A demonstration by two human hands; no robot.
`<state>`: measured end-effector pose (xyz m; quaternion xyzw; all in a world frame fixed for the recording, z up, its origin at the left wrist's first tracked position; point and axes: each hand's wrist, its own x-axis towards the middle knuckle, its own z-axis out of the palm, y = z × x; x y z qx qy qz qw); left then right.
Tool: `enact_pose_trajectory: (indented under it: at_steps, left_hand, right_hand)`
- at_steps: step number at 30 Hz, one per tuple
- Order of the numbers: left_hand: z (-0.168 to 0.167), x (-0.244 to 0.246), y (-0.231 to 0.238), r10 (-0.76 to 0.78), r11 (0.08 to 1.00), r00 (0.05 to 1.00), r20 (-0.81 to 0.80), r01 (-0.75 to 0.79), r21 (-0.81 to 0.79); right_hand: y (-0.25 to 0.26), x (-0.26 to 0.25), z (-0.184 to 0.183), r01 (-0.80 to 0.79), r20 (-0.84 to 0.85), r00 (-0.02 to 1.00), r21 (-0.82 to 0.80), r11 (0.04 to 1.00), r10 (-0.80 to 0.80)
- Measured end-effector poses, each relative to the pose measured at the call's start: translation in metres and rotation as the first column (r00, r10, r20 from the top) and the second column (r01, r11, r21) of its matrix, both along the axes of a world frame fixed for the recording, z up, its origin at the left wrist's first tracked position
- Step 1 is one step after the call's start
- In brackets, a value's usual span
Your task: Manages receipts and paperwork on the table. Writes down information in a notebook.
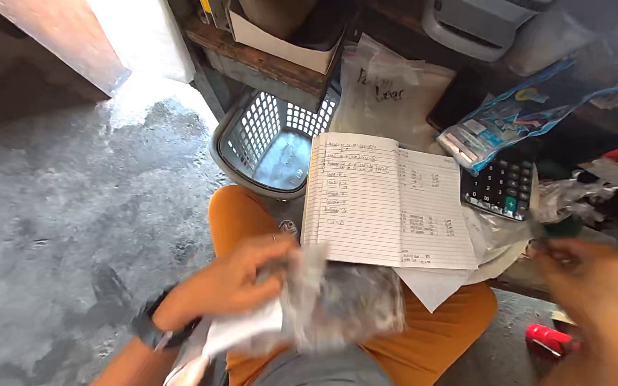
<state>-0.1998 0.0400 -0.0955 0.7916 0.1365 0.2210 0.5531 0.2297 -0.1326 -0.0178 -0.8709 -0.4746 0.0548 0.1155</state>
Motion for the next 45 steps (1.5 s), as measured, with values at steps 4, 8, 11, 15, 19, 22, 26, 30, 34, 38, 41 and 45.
enact_pose_trajectory:
  at_steps: [4, 8, 11, 15, 19, 22, 26, 30, 34, 38, 41, 45]
  left_hand:
    - [-0.013, 0.011, 0.035, 0.09, 0.962, 0.994, 0.067, -0.07, -0.264]
    - [-0.012, 0.043, 0.047, 0.218, 0.966, 0.975, -0.042, -0.209, 0.151]
    - [-0.006, 0.07, 0.067, 0.116, 0.884, 0.985, -0.126, -0.045, 0.465]
    - [-0.004, 0.081, 0.086, -0.028, 0.854, 0.909, -0.415, 0.238, 0.463]
    - [-0.001, 0.066, 0.08, 0.022, 0.88, 0.936, -0.352, 0.149, 0.45]
    - [-0.018, 0.065, 0.084, 0.02, 0.888, 0.943, -0.332, 0.136, 0.44]
    - [-0.023, 0.066, 0.087, 0.088, 0.906, 0.956, -0.279, 0.04, 0.422]
    - [-0.019, 0.066, 0.092, 0.113, 0.884, 0.941, -0.318, 0.051, 0.465]
    - [-0.008, 0.069, 0.09, 0.133, 0.861, 0.912, -0.388, 0.088, 0.5]
    - [-0.006, 0.07, 0.088, 0.149, 0.848, 0.899, -0.412, 0.099, 0.521]
    - [-0.007, 0.07, 0.087, 0.156, 0.838, 0.898, -0.412, 0.1, 0.537]
    - [-0.008, 0.07, 0.085, 0.157, 0.835, 0.896, -0.415, 0.104, 0.54]
  right_hand:
    - [0.054, -0.033, 0.007, 0.037, -0.328, 0.9, 0.711, 0.702, 0.285]
    - [0.147, -0.102, -0.006, 0.274, -0.637, 0.549, 0.749, 0.604, 0.541]
    - [0.204, -0.131, -0.025, 0.405, -0.815, 0.318, 0.579, 0.707, 0.485]
    - [0.238, -0.154, -0.058, 0.423, -0.881, 0.26, 0.472, 0.773, 0.396]
    - [0.243, -0.17, -0.073, 0.322, -0.814, 0.469, 0.52, 0.791, 0.343]
    - [0.249, -0.177, -0.078, 0.211, -0.679, 0.623, 0.624, 0.753, 0.388]
    - [0.251, -0.18, -0.091, 0.123, -0.535, 0.686, 0.753, 0.647, 0.493]
    - [0.252, -0.181, -0.099, 0.09, -0.455, 0.735, 0.8, 0.593, 0.503]
    - [0.252, -0.182, -0.102, -0.026, -0.383, 0.761, 0.789, 0.614, 0.524]
    - [0.254, -0.182, -0.106, -0.094, -0.322, 0.782, 0.786, 0.611, 0.534]
    - [0.253, -0.18, -0.105, -0.119, -0.268, 0.834, 0.766, 0.632, 0.482]
    - [0.252, -0.171, -0.102, -0.128, -0.183, 0.886, 0.787, 0.603, 0.426]
